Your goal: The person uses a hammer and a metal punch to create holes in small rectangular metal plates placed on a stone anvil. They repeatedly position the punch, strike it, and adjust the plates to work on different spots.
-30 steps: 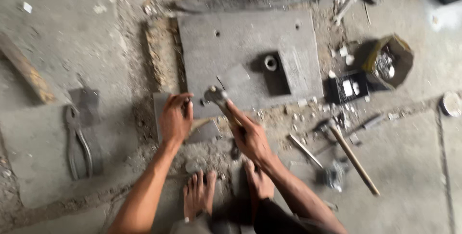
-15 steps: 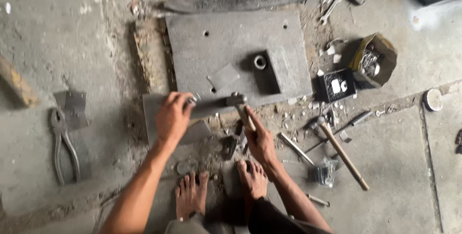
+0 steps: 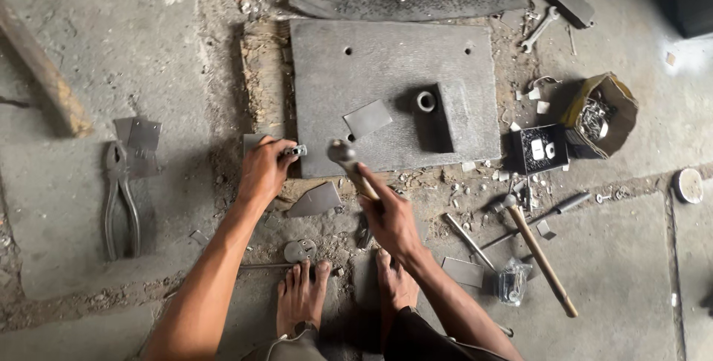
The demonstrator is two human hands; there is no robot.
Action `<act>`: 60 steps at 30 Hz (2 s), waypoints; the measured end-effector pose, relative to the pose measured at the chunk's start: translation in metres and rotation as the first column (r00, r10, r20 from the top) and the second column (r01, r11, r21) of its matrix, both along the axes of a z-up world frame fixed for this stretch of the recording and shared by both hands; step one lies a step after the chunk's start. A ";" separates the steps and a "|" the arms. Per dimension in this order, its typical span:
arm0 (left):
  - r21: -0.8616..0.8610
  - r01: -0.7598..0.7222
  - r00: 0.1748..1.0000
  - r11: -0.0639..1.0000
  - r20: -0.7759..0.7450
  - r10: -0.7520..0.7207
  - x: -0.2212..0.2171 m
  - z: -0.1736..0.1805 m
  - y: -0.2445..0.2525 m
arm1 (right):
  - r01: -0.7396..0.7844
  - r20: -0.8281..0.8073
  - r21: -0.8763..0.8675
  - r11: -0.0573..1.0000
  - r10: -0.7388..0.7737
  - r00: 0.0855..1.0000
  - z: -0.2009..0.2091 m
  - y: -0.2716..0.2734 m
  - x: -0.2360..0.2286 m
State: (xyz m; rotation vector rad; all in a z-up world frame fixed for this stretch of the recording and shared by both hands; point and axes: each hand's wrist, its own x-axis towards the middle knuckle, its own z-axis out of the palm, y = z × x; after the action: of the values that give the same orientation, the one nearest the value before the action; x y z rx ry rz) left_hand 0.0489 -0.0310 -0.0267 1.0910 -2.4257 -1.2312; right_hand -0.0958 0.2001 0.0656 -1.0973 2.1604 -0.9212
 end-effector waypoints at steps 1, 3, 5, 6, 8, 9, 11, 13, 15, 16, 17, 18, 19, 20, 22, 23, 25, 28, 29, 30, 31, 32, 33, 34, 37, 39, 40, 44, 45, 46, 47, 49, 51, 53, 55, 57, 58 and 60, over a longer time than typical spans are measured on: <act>-0.013 0.015 1.000 1.000 0.007 -0.015 0.000 -0.002 -0.001 | -0.032 -0.037 -0.061 0.998 0.029 0.999 0.003 -0.009 0.005; -0.043 0.039 0.999 0.998 0.023 -0.038 0.001 -0.007 -0.002 | -0.107 -0.112 -0.182 0.977 0.087 0.990 0.006 -0.029 0.014; -0.047 0.018 0.999 0.999 -0.033 -0.019 0.005 -0.011 0.000 | -0.106 -0.119 -0.068 0.992 0.098 0.988 0.008 -0.044 0.021; -0.050 0.007 0.998 0.999 -0.066 -0.010 0.005 -0.012 0.000 | -0.106 -0.127 -0.012 0.994 0.103 0.987 0.008 -0.049 0.021; 0.063 0.000 0.999 0.998 0.052 -0.003 0.002 -0.015 -0.001 | -0.104 -0.077 0.099 0.990 0.112 0.991 0.009 -0.055 0.021; 0.120 -0.006 0.994 0.993 0.109 -0.007 0.000 -0.016 -0.002 | -0.103 -0.053 0.154 0.983 0.113 0.992 0.010 -0.057 0.020; 0.023 0.026 0.997 0.999 0.074 -0.028 -0.001 -0.021 -0.006 | -0.117 -0.086 -0.028 0.993 0.114 0.990 0.009 -0.057 0.021; -0.035 0.050 0.998 0.998 0.035 -0.049 0.002 -0.028 -0.003 | -0.114 -0.110 -0.101 0.988 0.103 0.989 0.007 -0.052 0.027; -0.077 0.067 0.997 0.995 -0.019 -0.068 0.006 -0.033 0.001 | -0.093 -0.139 -0.088 0.992 0.080 0.987 0.006 -0.049 0.031; -0.041 0.057 0.998 0.998 -0.001 -0.057 0.005 -0.034 -0.001 | -0.103 -0.150 -0.002 0.995 0.102 0.983 0.006 -0.052 0.030; -0.006 0.046 0.999 0.999 0.018 -0.046 0.005 -0.034 -0.002 | -0.112 -0.159 0.084 0.990 0.124 0.979 0.007 -0.055 0.028; 0.028 0.040 0.999 0.999 0.035 -0.041 0.003 -0.034 -0.003 | -0.113 -0.168 0.169 0.979 0.142 0.975 0.007 -0.057 0.026; 0.004 0.035 0.999 0.999 0.007 -0.035 0.001 -0.034 -0.004 | -0.120 -0.165 0.087 0.989 0.133 0.977 0.007 -0.058 0.024; -0.020 0.025 0.999 0.999 -0.019 -0.026 0.001 -0.035 -0.006 | -0.132 -0.158 0.004 0.991 0.130 0.979 0.006 -0.059 0.022; -0.074 0.033 0.997 0.997 -0.073 -0.038 0.002 -0.040 -0.007 | -0.138 -0.180 -0.105 0.985 0.118 0.977 0.000 -0.057 0.021; -0.103 0.050 0.993 0.993 -0.100 -0.060 0.003 -0.043 -0.006 | -0.136 -0.209 -0.130 0.982 0.106 0.972 -0.004 -0.053 0.021; -0.124 0.085 0.991 0.989 -0.088 -0.097 0.015 -0.044 0.009 | -0.121 -0.216 -0.081 0.989 0.101 0.971 -0.007 -0.036 0.031; -0.116 0.097 0.994 0.989 -0.036 -0.102 0.008 -0.031 -0.004 | -0.135 -0.226 -0.022 0.991 0.127 0.966 -0.009 -0.046 0.025; -0.059 0.086 0.996 0.995 -0.027 -0.088 0.004 -0.026 -0.009 | -0.157 -0.235 -0.053 0.986 0.141 0.962 -0.008 -0.051 0.021; 0.006 0.070 0.998 0.998 -0.008 -0.069 0.004 -0.022 -0.010 | -0.184 -0.235 -0.078 0.980 0.161 0.959 -0.009 -0.054 0.020; -0.010 0.078 0.997 0.997 0.014 -0.078 0.001 -0.022 -0.015 | -0.156 -0.236 -0.080 0.985 0.133 0.963 -0.011 -0.057 0.018; -0.006 0.091 0.995 0.996 0.045 -0.091 0.002 -0.023 -0.012 | -0.123 -0.226 -0.064 0.990 0.106 0.968 -0.014 -0.054 0.021; -0.002 0.104 0.992 0.995 0.075 -0.104 0.002 -0.026 -0.009 | -0.090 -0.216 -0.047 0.995 0.078 0.973 -0.017 -0.050 0.025; 0.037 0.099 0.989 0.994 0.104 -0.102 0.004 -0.027 -0.001 | -0.091 -0.192 -0.025 0.996 0.085 0.978 -0.016 -0.041 0.031; 0.091 0.060 0.987 0.994 0.144 -0.072 0.001 -0.022 -0.006 | -0.117 -0.175 -0.017 0.993 0.113 0.978 -0.012 -0.045 0.031; 0.112 0.027 0.991 0.993 0.125 -0.041 -0.004 -0.019 -0.015 | -0.146 -0.208 -0.028 0.989 0.137 0.968 -0.012 -0.059 0.021; 0.056 0.053 0.994 0.997 0.097 -0.058 -0.002 -0.019 -0.016 | -0.153 -0.190 -0.094 0.984 0.133 0.973 -0.013 -0.061 0.019; -0.160 0.080 0.996 0.984 0.039 -0.074 0.004 -0.026 -0.001 | -0.023 -0.065 0.056 0.998 0.027 0.998 -0.017 -0.042 0.018; -0.226 0.061 0.998 0.972 0.029 -0.056 0.001 -0.024 -0.001 | 0.027 -0.041 0.186 0.982 -0.020 0.999 -0.016 -0.039 0.015; -0.228 0.057 0.998 0.972 0.014 -0.055 -0.002 -0.021 -0.001 | 0.032 -0.033 0.150 0.988 -0.027 0.999 -0.016 -0.036 0.013; -0.230 0.052 0.999 0.972 -0.001 -0.054 -0.005 -0.016 0.000 | 0.036 -0.025 0.114 0.993 -0.034 0.999 -0.016 -0.033 0.013; -0.153 0.014 1.000 0.988 -0.026 -0.018 -0.009 -0.004 0.004 | 0.035 -0.036 0.061 0.998 -0.032 0.999 -0.015 -0.025 0.012; 0.002 -0.050 0.998 0.999 -0.038 0.050 -0.015 0.008 0.004 | 0.024 -0.079 0.023 0.999 -0.022 0.997 -0.015 -0.022 0.008; 0.117 -0.152 0.984 0.981 -0.076 0.162 -0.016 0.013 0.010 | 0.028 -0.070 -0.012 1.000 -0.029 0.997 -0.016 -0.013 0.007; 0.257 -0.220 0.966 0.941 -0.081 0.247 -0.015 0.011 0.010 | 0.044 -0.049 0.002 0.999 -0.044 0.998 -0.018 -0.009 0.006; 0.413 -0.260 0.950 0.873 -0.053 0.308 -0.013 0.003 0.011 | 0.066 -0.015 0.068 0.996 -0.065 0.998 -0.022 -0.007 0.005; 0.380 -0.269 0.950 0.885 -0.048 0.309 -0.012 -0.001 0.010 | 0.052 -0.042 0.050 0.997 -0.050 0.998 -0.024 -0.007 0.003; 0.314 -0.290 0.948 0.904 -0.036 0.316 -0.007 -0.010 0.012 | 0.021 -0.093 0.016 1.000 -0.020 0.995 -0.027 -0.007 0.001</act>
State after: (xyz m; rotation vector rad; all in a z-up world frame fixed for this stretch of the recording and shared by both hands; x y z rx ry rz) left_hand 0.0418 -0.0192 -0.0364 1.4024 -1.9470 -1.5365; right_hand -0.0945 0.1927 0.0385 -1.1323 2.2543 -0.8746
